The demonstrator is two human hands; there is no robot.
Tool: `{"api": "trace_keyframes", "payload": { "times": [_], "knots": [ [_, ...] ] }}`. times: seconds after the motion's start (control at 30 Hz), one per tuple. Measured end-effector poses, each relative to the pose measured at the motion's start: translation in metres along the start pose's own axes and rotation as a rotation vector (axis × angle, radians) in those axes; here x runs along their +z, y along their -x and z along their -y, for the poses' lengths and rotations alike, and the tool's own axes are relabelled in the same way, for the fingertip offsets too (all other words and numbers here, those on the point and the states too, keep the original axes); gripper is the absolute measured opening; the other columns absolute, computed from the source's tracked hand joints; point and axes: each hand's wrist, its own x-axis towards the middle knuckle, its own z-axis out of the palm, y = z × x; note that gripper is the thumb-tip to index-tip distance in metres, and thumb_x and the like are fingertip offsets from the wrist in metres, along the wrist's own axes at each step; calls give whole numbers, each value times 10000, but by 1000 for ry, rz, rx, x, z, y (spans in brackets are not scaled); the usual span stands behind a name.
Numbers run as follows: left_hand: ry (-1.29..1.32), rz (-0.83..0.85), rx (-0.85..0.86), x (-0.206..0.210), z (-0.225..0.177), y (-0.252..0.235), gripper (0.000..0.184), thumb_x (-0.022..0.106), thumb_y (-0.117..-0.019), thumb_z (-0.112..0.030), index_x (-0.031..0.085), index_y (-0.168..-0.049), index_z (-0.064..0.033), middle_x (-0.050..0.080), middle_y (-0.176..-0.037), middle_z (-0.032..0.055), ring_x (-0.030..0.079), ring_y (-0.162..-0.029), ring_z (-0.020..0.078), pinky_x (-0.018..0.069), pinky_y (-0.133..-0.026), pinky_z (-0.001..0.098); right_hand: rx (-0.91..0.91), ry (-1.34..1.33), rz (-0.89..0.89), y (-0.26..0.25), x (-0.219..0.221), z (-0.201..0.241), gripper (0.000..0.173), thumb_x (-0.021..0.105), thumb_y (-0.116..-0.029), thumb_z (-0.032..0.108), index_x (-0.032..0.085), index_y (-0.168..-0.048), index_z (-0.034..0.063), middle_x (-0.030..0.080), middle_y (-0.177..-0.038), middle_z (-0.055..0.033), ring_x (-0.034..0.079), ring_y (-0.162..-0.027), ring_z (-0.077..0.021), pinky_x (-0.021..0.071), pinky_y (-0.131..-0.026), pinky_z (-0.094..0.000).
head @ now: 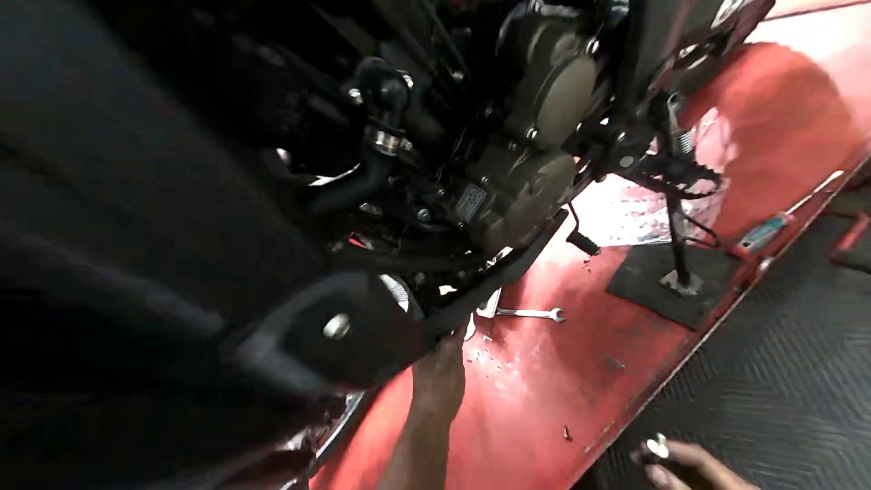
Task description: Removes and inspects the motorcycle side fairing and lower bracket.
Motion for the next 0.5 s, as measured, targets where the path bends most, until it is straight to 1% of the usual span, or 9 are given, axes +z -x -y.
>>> {"api": "trace_keyframes", "payload": {
  "times": [0.03,0.07,0.1,0.17,0.23,0.33,0.4,0.43,0.5],
  "knots": [
    [-103,-8,-47,-1,-8,4,413,704,-963,-235,598,-1332,-82,641,-1290,100,627,-1195,254,522,-1050,526,-6,15,-14,-2,8,12,239,648,-1008,115,639,-1216,-3,736,-1111,-101,726,-985,-170,616,-896,-388],
    [-165,-36,-102,2,-16,8,352,657,-985,-141,597,-1324,-64,648,-1262,102,645,-1151,246,554,-1009,500,-15,21,-22,-4,16,24,228,652,-1000,108,646,-1208,15,741,-1098,-61,723,-977,-134,616,-891,-355],
    [-174,-65,-152,6,-23,11,342,649,-988,-101,593,-1320,-40,660,-1239,116,660,-1123,249,569,-988,484,-28,17,-32,-5,26,33,222,657,-996,116,654,-1202,31,745,-1087,-35,723,-967,-116,620,-879,-338],
    [-85,-96,-163,13,-23,14,378,670,-981,-104,566,-1335,-22,672,-1225,146,682,-1093,273,576,-975,476,-58,-2,-51,-4,45,45,223,666,-997,176,673,-1191,65,751,-1071,-10,728,-950,-119,629,-854,-334],
    [68,-169,-67,24,-13,15,493,741,-927,-90,533,-1371,-43,674,-1227,163,689,-1092,292,578,-981,487,-103,-19,-57,-4,60,54,236,671,-1003,232,680,-1192,90,751,-1069,-13,731,-942,-142,635,-839,-345],
    [222,-300,16,47,4,21,620,732,-939,-109,409,-1468,-107,606,-1307,123,648,-1154,246,564,-1000,445,-152,53,-92,-1,70,60,231,668,-1001,314,690,-1182,172,753,-1044,13,733,-906,-139,638,-796,-322],
    [289,-355,50,53,16,27,557,721,-959,-173,459,-1442,-86,618,-1266,97,642,-1128,204,549,-1007,412,-181,106,-121,2,76,61,245,675,-988,368,691,-1186,225,752,-1019,-5,737,-869,-172,644,-769,-331],
    [324,-344,68,55,21,29,521,708,-975,-214,487,-1430,-87,633,-1258,84,635,-1147,195,530,-1037,413,-198,128,-132,2,78,63,245,677,-986,369,685,-1188,232,744,-1019,-14,732,-863,-183,643,-767,-339],
    [384,-272,92,52,25,30,540,636,-1025,-268,445,-1502,-102,615,-1358,82,589,-1270,201,472,-1120,435,-265,132,-156,0,84,69,245,696,-979,339,680,-1185,208,732,-1028,-44,724,-867,-205,638,-767,-353]
  ]
}}
